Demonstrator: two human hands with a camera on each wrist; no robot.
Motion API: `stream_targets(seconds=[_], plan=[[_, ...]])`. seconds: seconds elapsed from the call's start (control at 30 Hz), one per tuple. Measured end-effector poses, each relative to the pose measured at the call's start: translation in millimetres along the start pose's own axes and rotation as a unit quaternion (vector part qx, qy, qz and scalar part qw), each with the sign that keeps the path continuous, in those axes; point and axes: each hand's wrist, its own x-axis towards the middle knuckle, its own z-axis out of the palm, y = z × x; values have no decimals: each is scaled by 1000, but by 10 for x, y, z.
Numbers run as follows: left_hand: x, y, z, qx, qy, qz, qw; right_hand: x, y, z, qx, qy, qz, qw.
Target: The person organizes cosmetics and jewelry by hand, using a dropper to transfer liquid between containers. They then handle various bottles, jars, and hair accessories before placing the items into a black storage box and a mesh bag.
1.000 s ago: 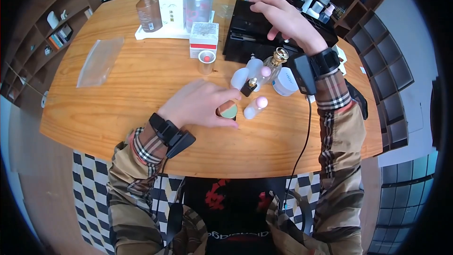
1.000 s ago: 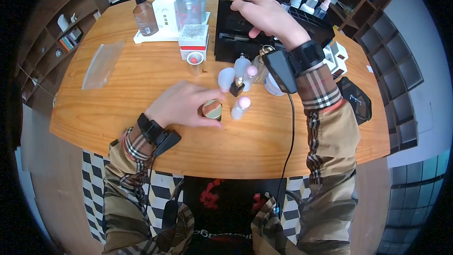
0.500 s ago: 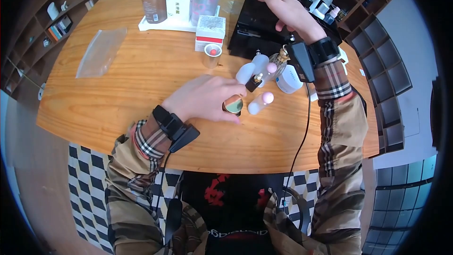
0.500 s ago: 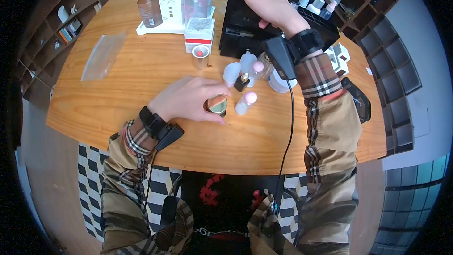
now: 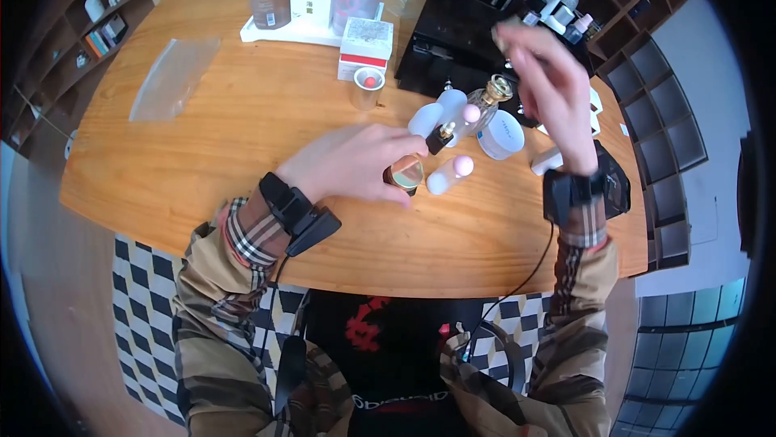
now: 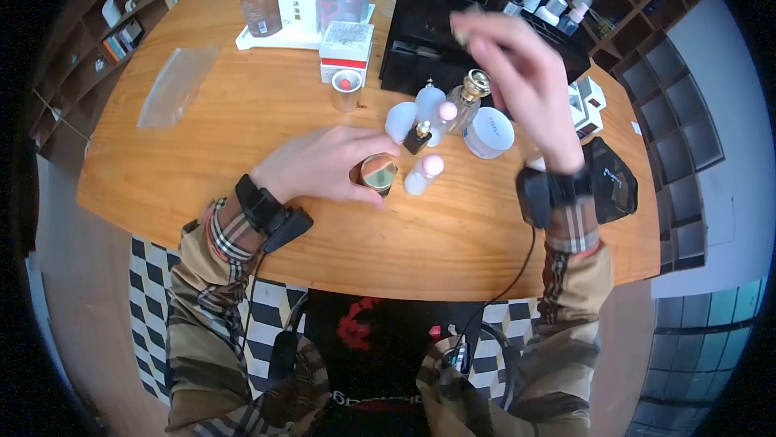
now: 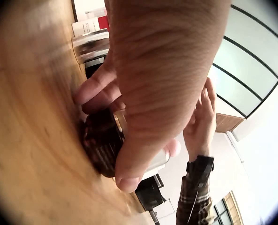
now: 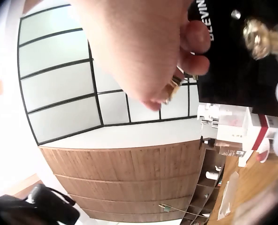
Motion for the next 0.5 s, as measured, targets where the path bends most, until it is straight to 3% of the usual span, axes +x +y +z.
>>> stream_targets(seconds=[0.13, 0.17, 0.2, 0.27, 0.33, 0.37, 0.43, 0.5], plan=[[27, 19, 96, -8, 3, -22, 1000, -736, 202, -134, -6, -62, 47, 997], [43, 59, 89, -8, 2, -23, 1000, -830, 348, -156, -34, -88, -17, 995], [51, 112, 72, -12, -4, -37, 999, -945, 440, -143, -54, -104, -11, 993], [69, 96, 106, -17, -22, -55, 998, -1134, 521, -65, -14, -107, 56, 993], [65, -8, 146, -77, 18, 40, 996, -1195, 510, -31, -8, -138, 104, 985], [67, 5, 118, -78, 4, 38, 996, -1225, 496, -15, -8, -173, 147, 974], [79, 60, 24, -112, -37, -55, 991, -1264, 559, 47, -5, -175, 142, 974], [97, 89, -18, -97, -51, -74, 991, -1256, 653, 45, -2, -198, 134, 971]])
